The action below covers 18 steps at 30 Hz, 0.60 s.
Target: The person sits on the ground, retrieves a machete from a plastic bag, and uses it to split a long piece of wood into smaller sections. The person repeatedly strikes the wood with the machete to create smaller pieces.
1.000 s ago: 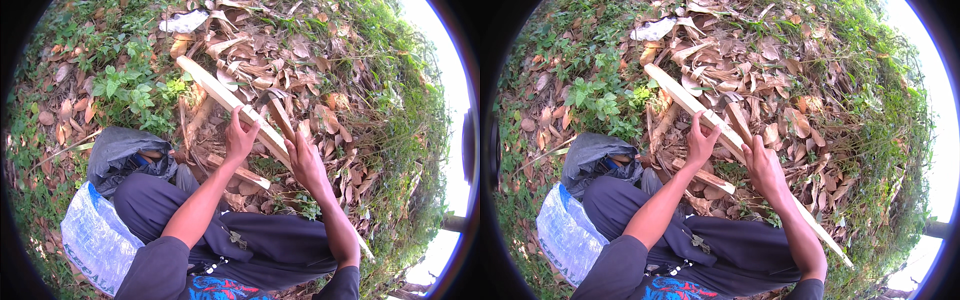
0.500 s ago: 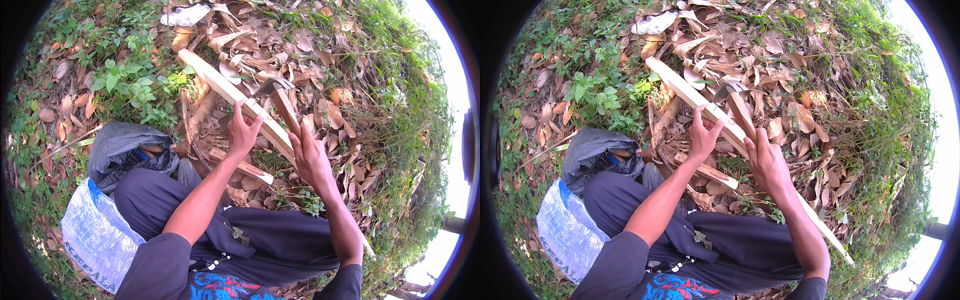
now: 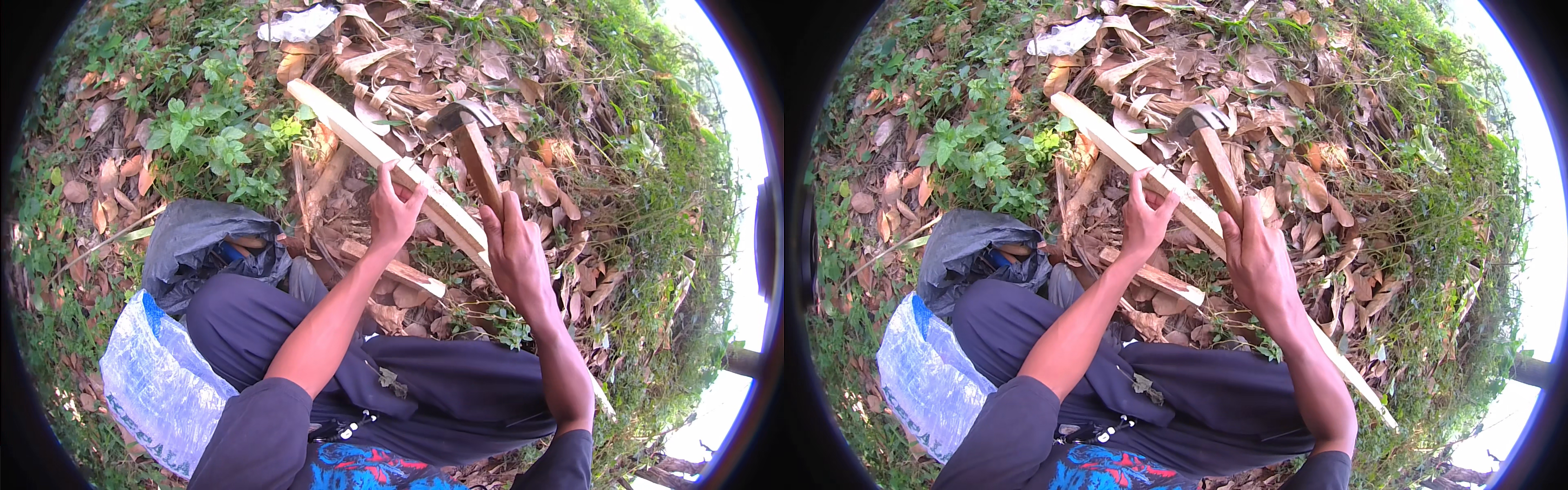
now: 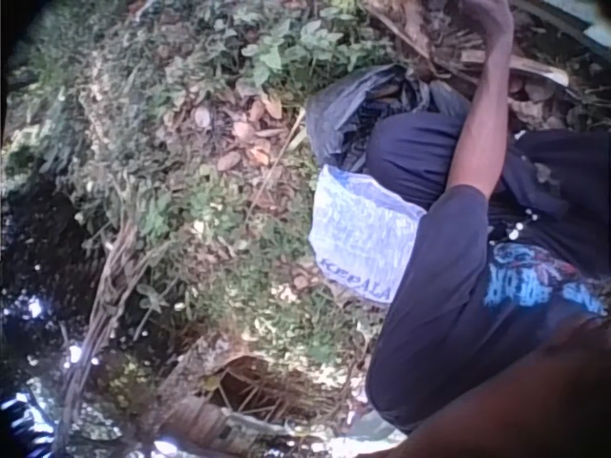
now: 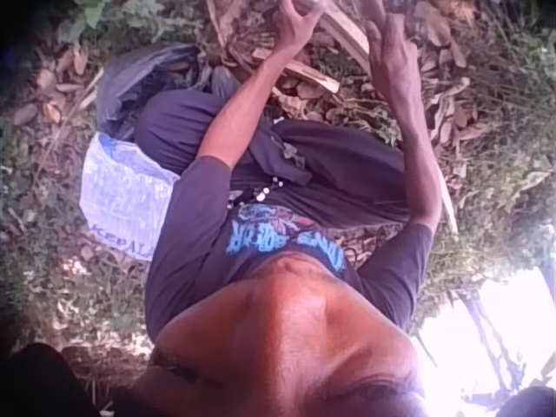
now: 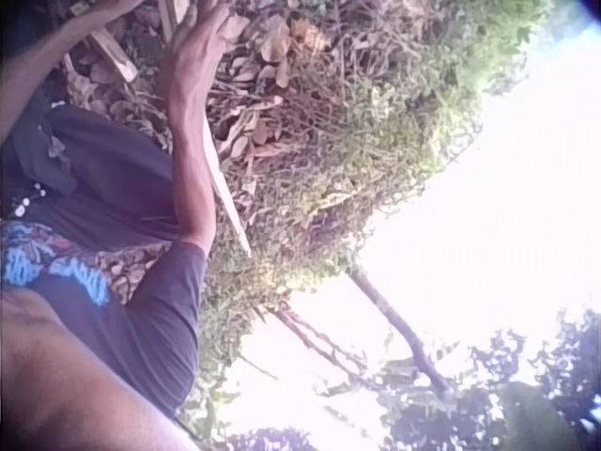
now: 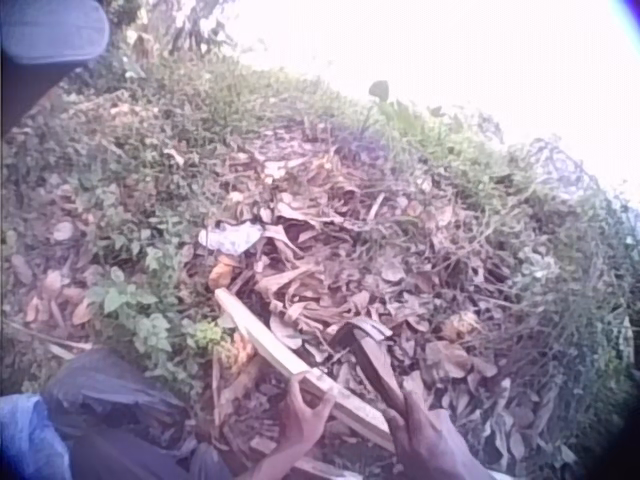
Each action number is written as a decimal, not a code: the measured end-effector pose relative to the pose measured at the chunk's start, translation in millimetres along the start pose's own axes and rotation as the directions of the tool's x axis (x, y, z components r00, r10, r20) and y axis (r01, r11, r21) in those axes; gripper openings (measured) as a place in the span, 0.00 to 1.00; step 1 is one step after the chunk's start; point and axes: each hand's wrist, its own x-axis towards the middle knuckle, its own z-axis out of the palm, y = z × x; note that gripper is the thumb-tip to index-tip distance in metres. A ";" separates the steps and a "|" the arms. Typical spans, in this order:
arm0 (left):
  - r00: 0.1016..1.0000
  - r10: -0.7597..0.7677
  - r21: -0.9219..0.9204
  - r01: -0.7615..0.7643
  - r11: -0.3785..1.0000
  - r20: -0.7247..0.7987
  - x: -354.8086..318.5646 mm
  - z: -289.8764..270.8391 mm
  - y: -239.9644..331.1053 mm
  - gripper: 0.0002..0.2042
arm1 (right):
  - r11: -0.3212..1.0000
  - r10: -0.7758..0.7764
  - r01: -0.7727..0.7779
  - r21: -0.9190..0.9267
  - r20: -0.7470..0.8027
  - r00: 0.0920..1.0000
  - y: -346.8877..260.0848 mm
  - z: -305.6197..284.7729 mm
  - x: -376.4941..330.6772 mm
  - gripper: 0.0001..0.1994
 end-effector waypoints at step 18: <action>1.000 -0.007 0.001 0.007 1.000 0.017 -0.1 2.2 1.3 0.28 | 1.000 -0.007 0.007 -0.016 -0.017 1.000 2.4 14.7 -10.5 0.12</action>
